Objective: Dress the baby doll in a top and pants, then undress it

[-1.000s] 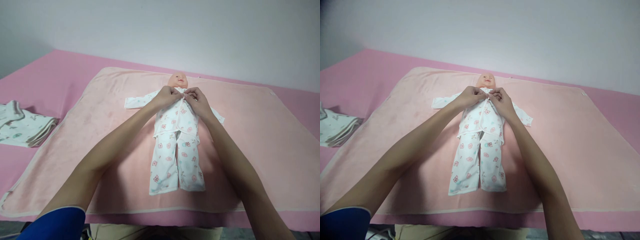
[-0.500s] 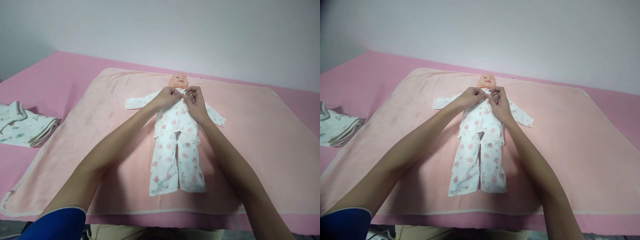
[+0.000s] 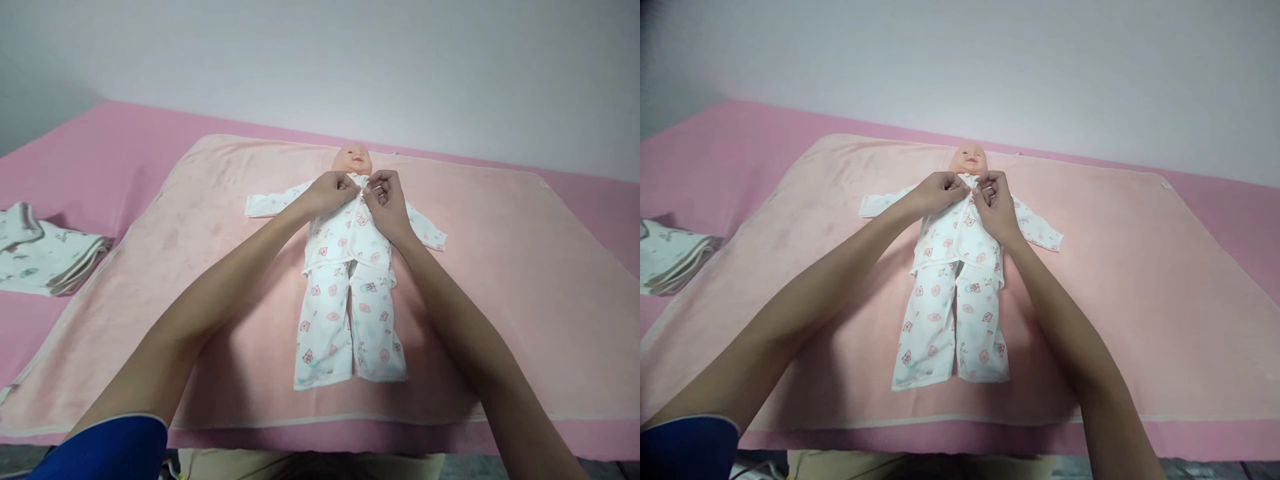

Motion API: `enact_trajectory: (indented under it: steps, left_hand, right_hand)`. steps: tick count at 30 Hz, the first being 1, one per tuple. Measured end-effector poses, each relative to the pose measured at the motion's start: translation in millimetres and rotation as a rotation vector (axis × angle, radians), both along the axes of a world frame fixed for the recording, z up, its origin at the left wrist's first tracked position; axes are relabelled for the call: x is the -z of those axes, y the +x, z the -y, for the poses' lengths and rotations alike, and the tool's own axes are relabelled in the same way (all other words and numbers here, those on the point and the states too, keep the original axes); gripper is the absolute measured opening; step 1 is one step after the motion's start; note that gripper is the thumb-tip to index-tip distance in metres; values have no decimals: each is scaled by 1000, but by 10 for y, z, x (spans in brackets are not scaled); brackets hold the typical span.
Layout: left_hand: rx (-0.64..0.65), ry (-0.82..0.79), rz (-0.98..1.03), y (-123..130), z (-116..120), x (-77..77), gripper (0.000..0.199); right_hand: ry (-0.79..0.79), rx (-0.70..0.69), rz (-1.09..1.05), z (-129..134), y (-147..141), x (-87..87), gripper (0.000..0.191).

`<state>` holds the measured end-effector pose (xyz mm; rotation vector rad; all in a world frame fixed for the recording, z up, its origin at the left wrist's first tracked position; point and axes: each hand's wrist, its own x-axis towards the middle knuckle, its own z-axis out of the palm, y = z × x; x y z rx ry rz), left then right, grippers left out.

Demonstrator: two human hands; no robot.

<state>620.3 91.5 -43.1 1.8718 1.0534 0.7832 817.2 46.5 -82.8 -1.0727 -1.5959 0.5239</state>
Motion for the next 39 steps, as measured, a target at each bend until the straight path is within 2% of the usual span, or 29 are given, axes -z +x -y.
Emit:
enact_trajectory:
  steps: [5,10,14,20,24,26,30,33,39]
  left_hand:
    - [-50,-5,-20,-15,16,-25,14]
    - [-20,-86,-5,-50,48,-90,19]
    - [-59,-79,-14,-33,98,-115,20]
    - [-143,19,-25,4,32,-8,29]
    - [-170,76,-37,38,-129,31,26]
    - [-165,139,-61,50,-199,48,19]
    - [-173,283,-95,43,-272,99,8]
    - [-166,368,-74,44,-287,112,12]
    - [-163,390,-70,118,-273,41,13]
  right_hand:
    - [-4,11,1,18,-4,-10,35]
    - [-8,38,44,65,-2,-62,27]
    - [-22,100,87,83,19,-69,19]
    - [-9,195,159,-83,113,-123,24]
    - [-220,145,269,-314,230,-277,24]
    - [-263,92,324,-385,300,-337,27]
    - [-218,72,294,-410,388,-357,28]
    - [-153,80,226,-405,350,-326,26]
    - [-92,81,138,-478,166,-276,31]
